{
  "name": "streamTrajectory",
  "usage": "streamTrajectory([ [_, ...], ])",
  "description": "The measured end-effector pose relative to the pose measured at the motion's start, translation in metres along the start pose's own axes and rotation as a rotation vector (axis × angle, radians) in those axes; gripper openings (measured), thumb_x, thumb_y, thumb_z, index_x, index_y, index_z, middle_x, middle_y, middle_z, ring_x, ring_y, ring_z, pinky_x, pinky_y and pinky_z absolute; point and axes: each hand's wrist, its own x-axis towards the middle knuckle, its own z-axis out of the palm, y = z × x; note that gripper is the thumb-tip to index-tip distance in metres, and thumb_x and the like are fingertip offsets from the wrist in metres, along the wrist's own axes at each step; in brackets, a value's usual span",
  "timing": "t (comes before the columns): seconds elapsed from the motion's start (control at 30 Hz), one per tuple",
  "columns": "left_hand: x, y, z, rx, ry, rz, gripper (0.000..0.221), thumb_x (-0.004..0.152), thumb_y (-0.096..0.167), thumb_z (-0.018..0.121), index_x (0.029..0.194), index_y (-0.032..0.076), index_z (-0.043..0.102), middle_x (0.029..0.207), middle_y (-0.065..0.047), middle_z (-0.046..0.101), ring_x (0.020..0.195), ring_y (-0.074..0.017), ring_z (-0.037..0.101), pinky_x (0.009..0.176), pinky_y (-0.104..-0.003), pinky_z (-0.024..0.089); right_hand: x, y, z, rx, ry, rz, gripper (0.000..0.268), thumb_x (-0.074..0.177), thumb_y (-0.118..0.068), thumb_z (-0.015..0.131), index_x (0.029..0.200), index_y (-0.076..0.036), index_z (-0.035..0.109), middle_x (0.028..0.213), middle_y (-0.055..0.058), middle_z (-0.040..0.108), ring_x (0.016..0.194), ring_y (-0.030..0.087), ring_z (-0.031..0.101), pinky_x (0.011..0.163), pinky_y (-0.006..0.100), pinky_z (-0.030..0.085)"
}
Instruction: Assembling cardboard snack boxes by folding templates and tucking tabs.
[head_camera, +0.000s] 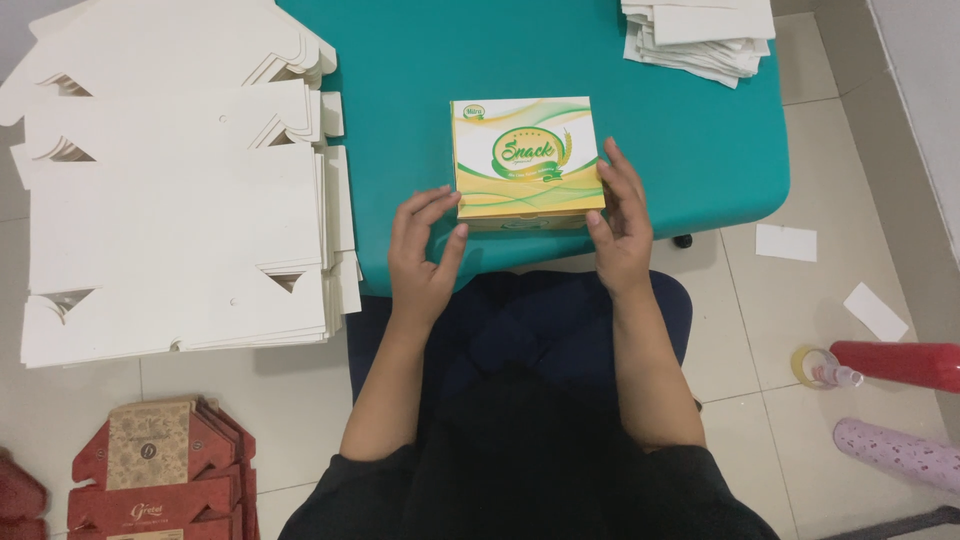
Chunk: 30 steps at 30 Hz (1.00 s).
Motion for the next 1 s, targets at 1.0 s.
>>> streamTrajectory([
  [1.0, -0.029, -0.016, 0.018, 0.444, -0.049, 0.135, 0.054, 0.085, 0.017, 0.073, 0.132, 0.018, 0.047, 0.139, -0.018, 0.037, 0.137, -0.0479, 0.023, 0.105, -0.072, 0.017, -0.012, -0.043, 0.007, -0.424, 0.150, -0.079, 0.022, 0.093, 0.001, 0.047, 0.110, -0.005, 0.061, 0.108, 0.009, 0.048, 0.112, 0.034, 0.054, 0.091, 0.049, 0.045],
])
